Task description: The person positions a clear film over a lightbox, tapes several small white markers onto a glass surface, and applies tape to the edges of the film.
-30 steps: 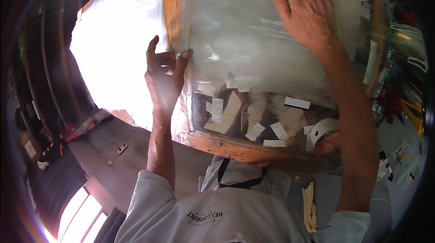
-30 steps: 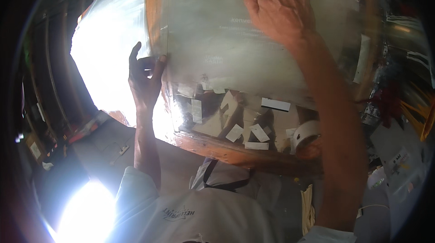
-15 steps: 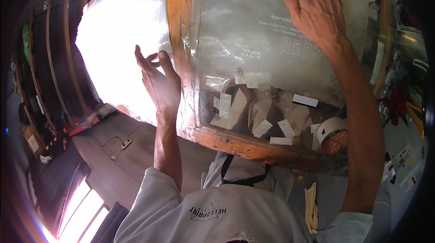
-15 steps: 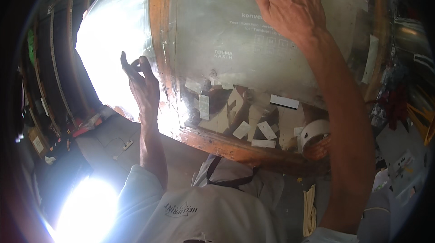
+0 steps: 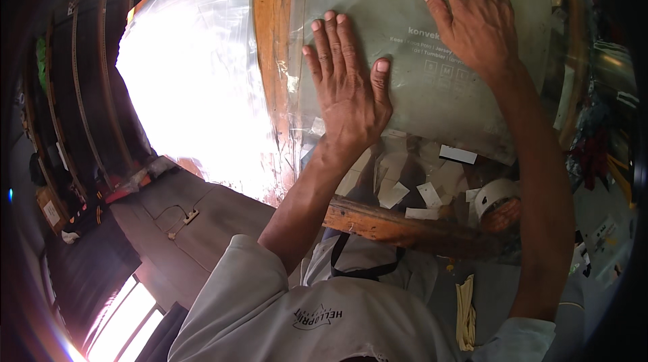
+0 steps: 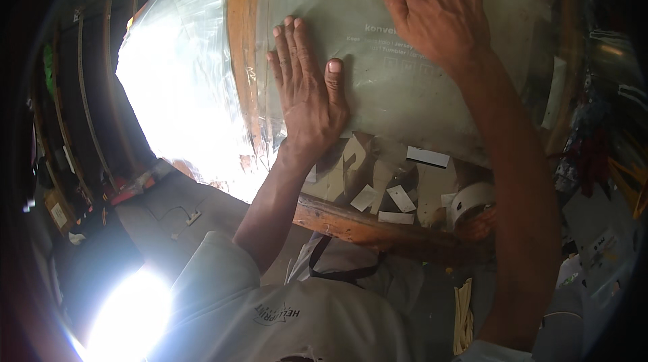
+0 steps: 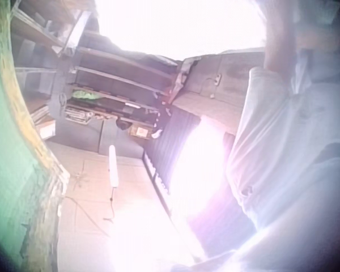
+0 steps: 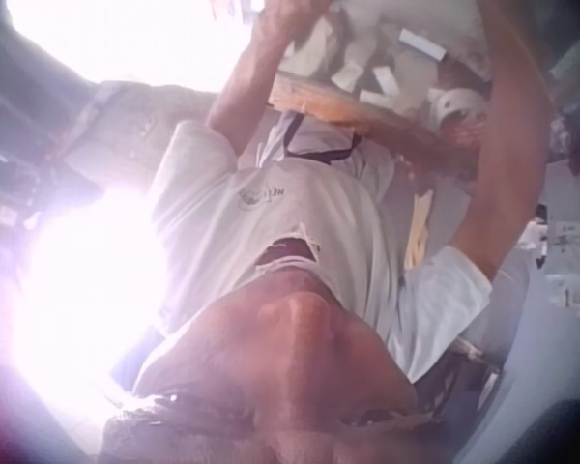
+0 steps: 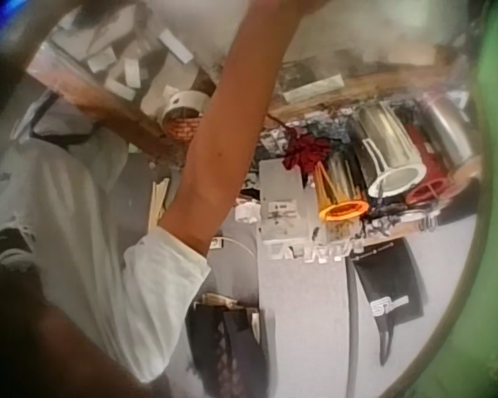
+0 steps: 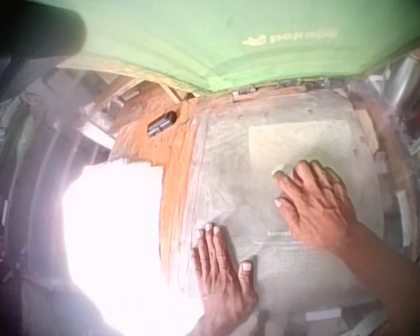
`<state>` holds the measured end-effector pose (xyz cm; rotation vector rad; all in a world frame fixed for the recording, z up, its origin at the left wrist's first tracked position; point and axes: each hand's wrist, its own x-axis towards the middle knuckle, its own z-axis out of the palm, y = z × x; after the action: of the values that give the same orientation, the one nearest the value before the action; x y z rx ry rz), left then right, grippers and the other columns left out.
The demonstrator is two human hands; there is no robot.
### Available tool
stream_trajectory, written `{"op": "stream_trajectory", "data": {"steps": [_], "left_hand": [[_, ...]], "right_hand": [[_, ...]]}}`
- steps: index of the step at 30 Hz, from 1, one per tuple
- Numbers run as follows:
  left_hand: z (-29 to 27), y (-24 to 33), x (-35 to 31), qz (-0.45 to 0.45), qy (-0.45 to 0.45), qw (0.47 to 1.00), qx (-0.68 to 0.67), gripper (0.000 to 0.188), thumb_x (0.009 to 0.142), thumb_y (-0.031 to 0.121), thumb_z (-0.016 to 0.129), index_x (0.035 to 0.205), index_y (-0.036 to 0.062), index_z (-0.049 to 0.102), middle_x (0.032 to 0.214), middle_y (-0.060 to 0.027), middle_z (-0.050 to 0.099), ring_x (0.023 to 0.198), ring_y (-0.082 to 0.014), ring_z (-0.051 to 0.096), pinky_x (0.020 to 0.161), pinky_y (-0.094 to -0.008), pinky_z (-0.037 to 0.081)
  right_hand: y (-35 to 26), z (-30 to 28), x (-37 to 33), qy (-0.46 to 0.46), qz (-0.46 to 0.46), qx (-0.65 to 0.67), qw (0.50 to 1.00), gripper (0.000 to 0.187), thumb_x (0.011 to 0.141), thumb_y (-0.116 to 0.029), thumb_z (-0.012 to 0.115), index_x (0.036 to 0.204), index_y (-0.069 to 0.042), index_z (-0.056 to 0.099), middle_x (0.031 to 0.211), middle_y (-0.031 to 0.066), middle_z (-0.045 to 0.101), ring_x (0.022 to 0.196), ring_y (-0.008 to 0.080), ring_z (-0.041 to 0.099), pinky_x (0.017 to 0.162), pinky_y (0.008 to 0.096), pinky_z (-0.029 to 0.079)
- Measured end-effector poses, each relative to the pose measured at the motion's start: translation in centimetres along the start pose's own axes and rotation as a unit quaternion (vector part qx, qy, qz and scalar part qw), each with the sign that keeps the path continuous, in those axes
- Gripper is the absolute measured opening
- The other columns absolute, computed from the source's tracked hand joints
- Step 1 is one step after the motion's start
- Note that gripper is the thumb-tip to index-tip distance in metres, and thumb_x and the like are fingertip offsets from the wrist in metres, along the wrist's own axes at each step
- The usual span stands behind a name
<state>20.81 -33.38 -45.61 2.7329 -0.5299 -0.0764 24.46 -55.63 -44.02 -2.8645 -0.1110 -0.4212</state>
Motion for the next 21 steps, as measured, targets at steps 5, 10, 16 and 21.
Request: {"op": "stream_trajectory", "data": {"steps": [5, 10, 16, 21], "left_hand": [[-1.1, -2.6, -1.4, -0.035, -0.004, 0.999, 0.011, 0.079, 0.110, 0.051, 0.020, 0.161, -0.0080, 0.009, 0.168, -0.0296, 0.011, 0.158, -0.0441, 0.001, 0.127, -0.0555, -0.001], [-2.3, -4.2, -2.6, -0.035, -0.009, 0.999, 0.004, 0.078, 0.110, 0.053, 0.016, 0.162, -0.0048, 0.008, 0.168, -0.0287, 0.012, 0.158, -0.0433, 0.003, 0.128, -0.0544, 0.004], [-3.0, -5.7, -3.8, -0.026, -0.015, 0.999, 0.020, 0.080, 0.110, 0.053, 0.021, 0.161, -0.0081, 0.012, 0.166, -0.0319, 0.015, 0.157, -0.0458, 0.010, 0.127, -0.0549, 0.009], [-4.3, -5.2, -3.8, -0.074, -0.051, 0.992, 0.083, 0.078, 0.110, 0.049, 0.026, 0.160, -0.0093, 0.014, 0.165, -0.0345, 0.015, 0.156, -0.0479, 0.010, 0.127, -0.0543, 0.011]], "right_hand": [[0.1, 0.0, 0.0, -0.004, 0.005, 0.002, 1.000, 0.042, 0.092, -0.030, 0.064, 0.129, -0.011, 0.062, 0.111, 0.0116, 0.053, 0.111, 0.0304, 0.055, 0.096, 0.0473, 0.047], [0.1, -0.2, 0.0, -0.021, 0.018, 0.015, 1.000, 0.042, 0.093, -0.030, 0.064, 0.131, -0.011, 0.061, 0.112, 0.0121, 0.052, 0.112, 0.0306, 0.054, 0.097, 0.0478, 0.046], [0.1, -0.2, 0.1, -0.030, 0.019, 0.016, 0.999, 0.043, 0.093, -0.029, 0.064, 0.131, -0.010, 0.060, 0.111, 0.0125, 0.051, 0.112, 0.0310, 0.054, 0.096, 0.0482, 0.046], [0.1, -0.3, 0.1, -0.018, 0.006, 0.017, 1.000, 0.042, 0.092, -0.028, 0.064, 0.129, -0.009, 0.061, 0.109, 0.0124, 0.052, 0.110, 0.0309, 0.055, 0.094, 0.0474, 0.047]]}}
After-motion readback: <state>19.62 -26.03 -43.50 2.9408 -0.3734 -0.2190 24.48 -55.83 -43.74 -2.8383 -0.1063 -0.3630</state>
